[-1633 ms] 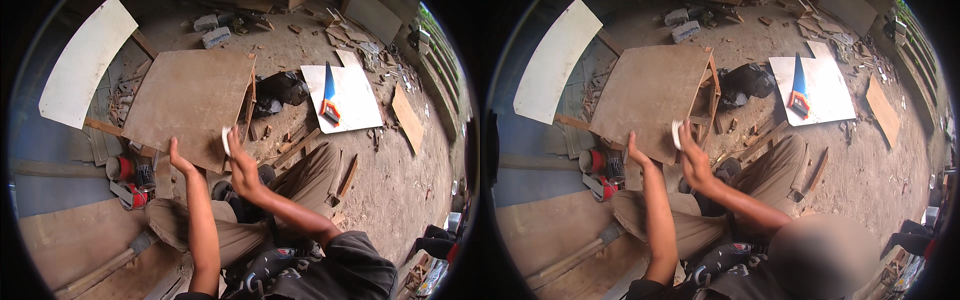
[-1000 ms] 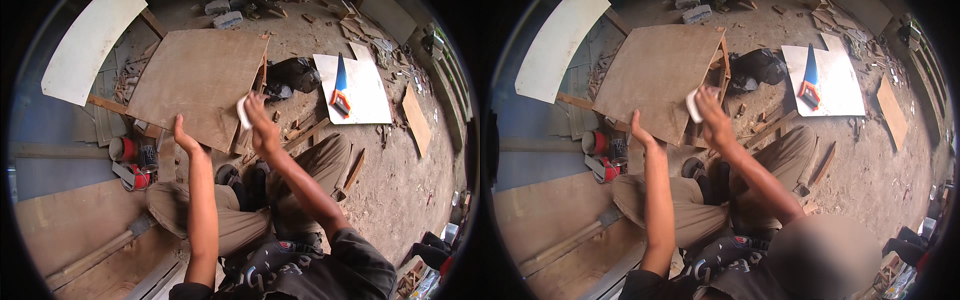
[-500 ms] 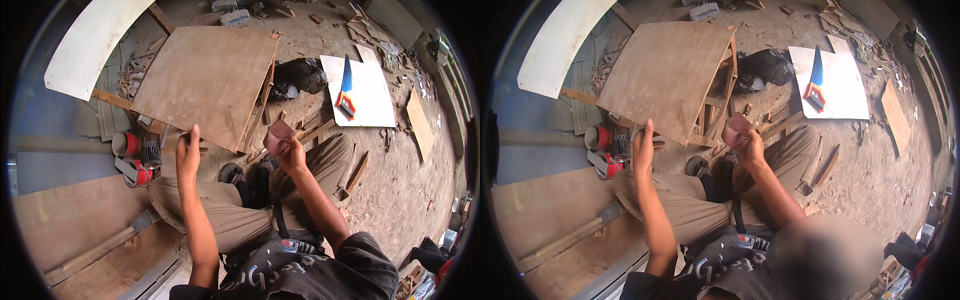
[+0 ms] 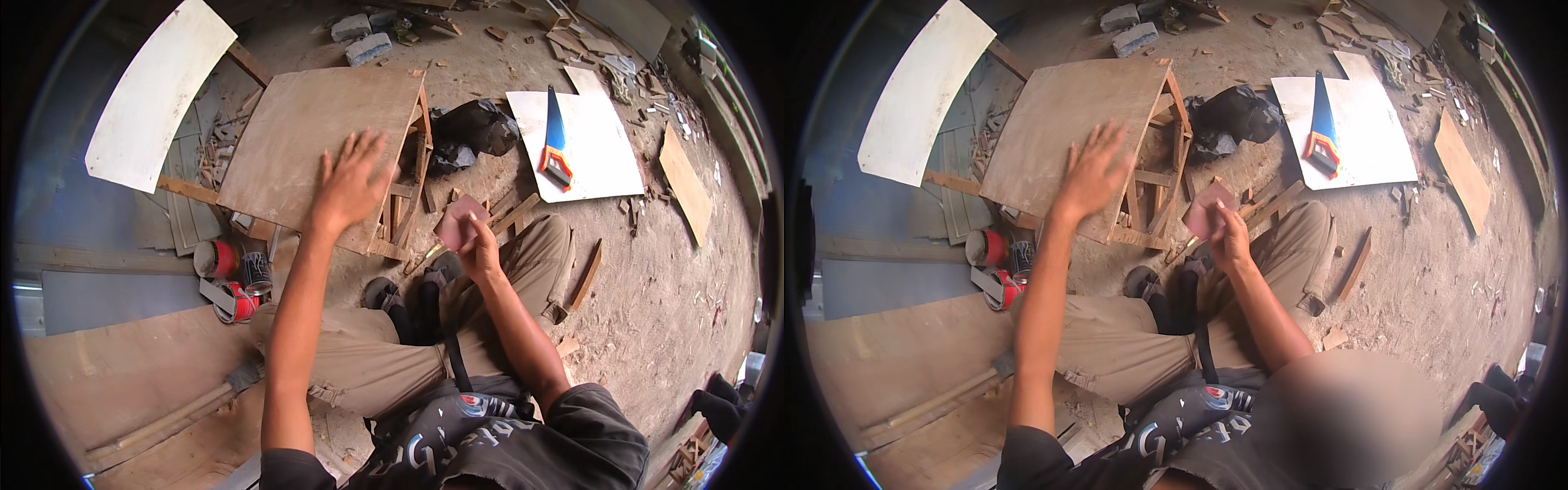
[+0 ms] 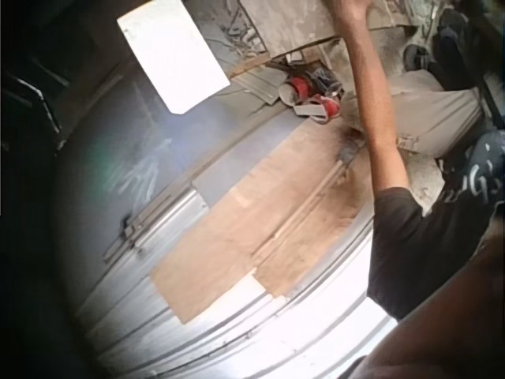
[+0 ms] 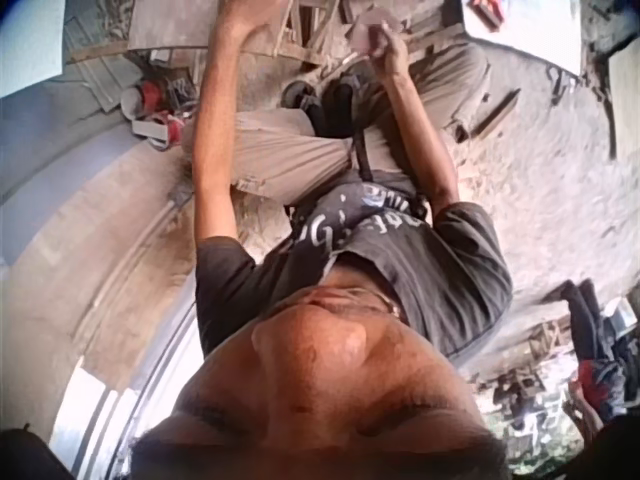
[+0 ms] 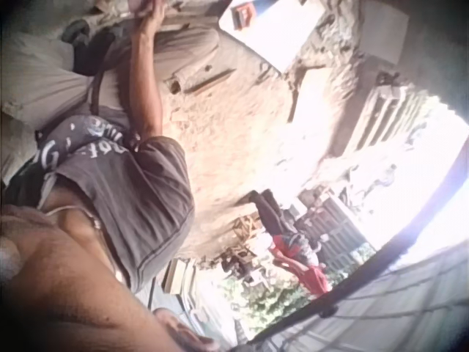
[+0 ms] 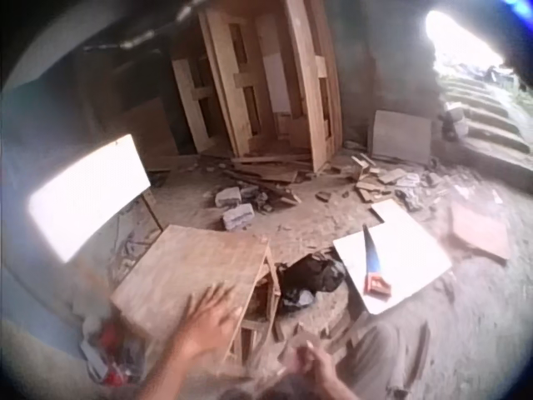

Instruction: The person uses a hammer to adjust a wooden chair, then flips it over and sands the seat and backrest with a sanding block. The person works in a cluttered workshop environment.

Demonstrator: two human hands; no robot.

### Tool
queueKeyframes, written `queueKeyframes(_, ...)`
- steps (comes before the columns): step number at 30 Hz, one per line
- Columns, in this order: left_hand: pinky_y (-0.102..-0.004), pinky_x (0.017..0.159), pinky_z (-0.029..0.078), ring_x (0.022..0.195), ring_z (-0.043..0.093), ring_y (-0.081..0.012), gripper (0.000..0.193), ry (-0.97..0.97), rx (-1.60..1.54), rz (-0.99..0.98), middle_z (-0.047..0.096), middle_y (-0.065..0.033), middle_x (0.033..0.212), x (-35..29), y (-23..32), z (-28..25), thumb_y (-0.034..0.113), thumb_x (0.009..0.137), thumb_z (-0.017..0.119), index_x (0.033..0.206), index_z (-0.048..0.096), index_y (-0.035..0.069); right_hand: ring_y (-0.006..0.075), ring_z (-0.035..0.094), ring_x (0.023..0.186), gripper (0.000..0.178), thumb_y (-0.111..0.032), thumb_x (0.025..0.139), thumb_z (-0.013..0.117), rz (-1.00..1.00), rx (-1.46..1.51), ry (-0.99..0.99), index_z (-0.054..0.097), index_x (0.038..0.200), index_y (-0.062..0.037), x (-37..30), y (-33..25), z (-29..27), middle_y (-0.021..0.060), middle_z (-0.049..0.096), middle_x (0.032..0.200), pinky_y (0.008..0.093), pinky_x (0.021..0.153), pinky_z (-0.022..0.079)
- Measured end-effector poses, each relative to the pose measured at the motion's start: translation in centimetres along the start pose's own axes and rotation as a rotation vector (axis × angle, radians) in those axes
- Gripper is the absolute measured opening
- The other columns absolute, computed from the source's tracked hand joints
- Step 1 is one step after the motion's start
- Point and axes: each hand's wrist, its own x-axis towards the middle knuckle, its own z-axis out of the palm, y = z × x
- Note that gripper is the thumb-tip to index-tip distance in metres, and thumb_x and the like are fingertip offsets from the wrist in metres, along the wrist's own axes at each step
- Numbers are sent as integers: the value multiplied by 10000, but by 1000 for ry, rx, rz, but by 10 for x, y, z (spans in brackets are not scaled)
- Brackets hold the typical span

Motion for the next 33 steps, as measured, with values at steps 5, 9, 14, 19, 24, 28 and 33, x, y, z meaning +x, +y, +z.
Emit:
queueKeyframes(5, -588, 1157, 115, 1415, 299, -357, 658, 227, -98, -215, 361, -206, 1497, 26, -56, 17, 489, 966, 423, 1437, 365, 33, 162, 641, 888, 255, 28, 879, 604, -725, -753, -185, 642, 1126, -22, -39, -8, 57, 63, 649, 1023, 276, 749, 522)
queueKeyframes(9, -558, 1130, 221, 1343, 399, -378, 648, 323, 105, -190, 438, -219, 1434, 17, -42, 27, 482, 953, 455, 1383, 411, -1, 331, 528, 1245, 540, 142, 759, 571, -1123, -1197, -554, 569, 1278, -9, -73, 0, 115, 193, 558, 1311, 437, 1040, 421)
queueKeyframes(14, -571, 1123, 218, 1348, 386, -379, 654, 324, 76, -184, 424, -224, 1443, 21, -35, 26, 486, 944, 457, 1374, 408, -4, 337, 364, 1391, 719, 84, 682, 572, -1138, -1454, -864, 450, 1386, 3, -62, 41, 108, 187, 426, 1462, 474, 1155, 278)
queueKeyframes(19, -625, 1130, 152, 1405, 301, -365, 635, 327, 33, -196, 387, -241, 1459, 14, -34, 27, 449, 956, 450, 1368, 384, -30, 292, 383, 1386, 738, 60, 674, 587, -1211, -1524, -1181, 463, 1396, -36, -31, 12, 98, 137, 438, 1468, 466, 1167, 275)
queueKeyframes(24, -622, 1135, 145, 1409, 298, -360, 621, 341, 34, -192, 389, -240, 1458, 15, -33, 31, 444, 960, 444, 1366, 385, -23, 314, 387, 1380, 707, 57, 702, 593, -1118, -1507, -1080, 476, 1390, -51, -48, 17, 107, 139, 440, 1467, 474, 1158, 282)
queueKeyframes(28, -612, 1141, 145, 1408, 302, -357, 622, 378, 39, -176, 393, -234, 1458, 15, -37, 37, 449, 960, 443, 1369, 391, -17, 253, 448, 1342, 569, -89, 797, 609, -1179, -1559, -1294, 521, 1360, -78, -52, 18, 101, 79, 490, 1437, 436, 1138, 316)
queueKeyframes(33, -608, 1141, 155, 1405, 309, -356, 615, 381, 30, -174, 391, -227, 1463, 15, -34, 36, 452, 960, 443, 1364, 407, -10, 316, 415, 1363, 637, 43, 716, 593, -1147, -1370, -884, 522, 1345, -33, -67, 46, 103, 143, 489, 1425, 492, 1143, 292)
